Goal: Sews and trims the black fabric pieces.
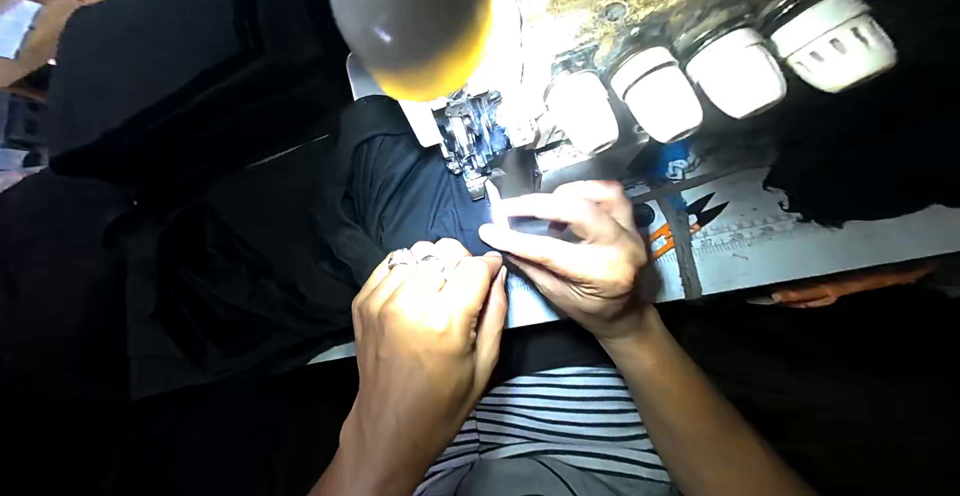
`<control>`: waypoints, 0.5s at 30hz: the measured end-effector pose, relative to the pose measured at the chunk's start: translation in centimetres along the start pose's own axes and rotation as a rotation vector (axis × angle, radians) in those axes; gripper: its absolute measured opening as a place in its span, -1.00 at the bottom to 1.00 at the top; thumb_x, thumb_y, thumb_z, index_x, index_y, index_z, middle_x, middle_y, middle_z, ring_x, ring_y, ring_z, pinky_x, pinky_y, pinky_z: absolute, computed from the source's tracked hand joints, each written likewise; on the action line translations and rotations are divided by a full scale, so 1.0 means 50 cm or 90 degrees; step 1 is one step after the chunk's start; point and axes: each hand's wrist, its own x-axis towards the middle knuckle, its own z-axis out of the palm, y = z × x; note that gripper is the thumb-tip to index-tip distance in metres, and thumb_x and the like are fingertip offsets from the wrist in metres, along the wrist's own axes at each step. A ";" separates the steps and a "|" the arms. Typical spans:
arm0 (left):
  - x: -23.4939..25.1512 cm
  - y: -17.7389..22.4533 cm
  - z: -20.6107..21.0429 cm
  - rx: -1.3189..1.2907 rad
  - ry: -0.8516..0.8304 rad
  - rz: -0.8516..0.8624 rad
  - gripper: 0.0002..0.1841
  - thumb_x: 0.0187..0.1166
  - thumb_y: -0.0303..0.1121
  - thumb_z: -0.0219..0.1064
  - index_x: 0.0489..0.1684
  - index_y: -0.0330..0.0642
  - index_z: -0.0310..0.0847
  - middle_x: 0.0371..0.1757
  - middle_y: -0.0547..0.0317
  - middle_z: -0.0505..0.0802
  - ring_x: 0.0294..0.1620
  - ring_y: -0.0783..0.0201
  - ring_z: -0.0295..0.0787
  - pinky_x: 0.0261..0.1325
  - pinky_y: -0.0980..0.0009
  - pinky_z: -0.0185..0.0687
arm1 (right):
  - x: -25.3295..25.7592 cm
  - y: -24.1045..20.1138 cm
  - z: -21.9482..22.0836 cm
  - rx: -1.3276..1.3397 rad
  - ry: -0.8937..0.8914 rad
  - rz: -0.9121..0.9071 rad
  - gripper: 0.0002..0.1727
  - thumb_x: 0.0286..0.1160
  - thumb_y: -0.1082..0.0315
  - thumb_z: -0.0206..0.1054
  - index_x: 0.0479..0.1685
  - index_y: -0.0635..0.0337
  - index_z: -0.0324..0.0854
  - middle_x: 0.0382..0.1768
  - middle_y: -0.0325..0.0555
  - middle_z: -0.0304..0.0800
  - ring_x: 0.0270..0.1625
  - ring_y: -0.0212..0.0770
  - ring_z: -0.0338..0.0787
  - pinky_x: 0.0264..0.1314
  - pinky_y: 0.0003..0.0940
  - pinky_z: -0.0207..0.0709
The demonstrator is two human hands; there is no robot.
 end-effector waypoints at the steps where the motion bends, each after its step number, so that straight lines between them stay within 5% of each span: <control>1: 0.004 -0.002 -0.001 0.008 0.004 0.001 -0.79 0.59 -0.25 0.33 -0.29 0.02 0.94 -0.43 0.34 0.82 -0.34 0.41 0.69 -0.22 0.34 0.47 | -0.003 0.000 0.001 -0.016 0.002 0.003 -0.83 0.36 0.34 0.62 -0.10 -0.10 0.96 0.10 -0.12 0.88 0.22 -0.21 0.69 0.38 -0.30 0.42; 8: 0.071 -0.064 -0.008 0.041 0.007 -0.017 -0.77 0.64 -0.21 0.32 -0.12 -0.03 0.92 -0.32 0.22 0.83 -0.21 0.21 0.72 0.21 0.01 0.37 | -0.037 -0.030 -0.008 0.041 0.027 0.121 -0.83 0.42 0.40 0.55 -0.06 -0.01 0.89 0.27 -0.11 0.66 0.22 -0.37 0.68 0.23 -0.53 0.62; 12: 0.084 -0.092 -0.021 0.001 -0.018 -0.061 -0.80 0.66 -0.27 0.34 0.02 -0.02 0.89 -0.16 0.18 0.83 -0.17 0.23 0.75 -0.16 0.18 0.56 | -0.060 -0.047 -0.046 0.093 -0.030 0.153 -0.91 0.41 0.51 0.48 -0.21 0.16 0.87 0.00 -0.12 0.87 0.08 -0.32 0.83 0.11 -0.44 0.76; 15: 0.049 -0.090 -0.034 -0.020 -0.011 -0.072 -0.77 0.64 -0.34 0.34 0.08 -0.10 0.89 -0.20 0.20 0.77 -0.22 0.35 0.68 -0.21 0.42 0.53 | -0.077 -0.049 -0.068 0.080 -0.044 0.163 -0.92 0.46 0.47 0.46 -0.21 0.14 0.86 -0.11 -0.18 0.90 0.05 -0.34 0.86 0.10 -0.45 0.77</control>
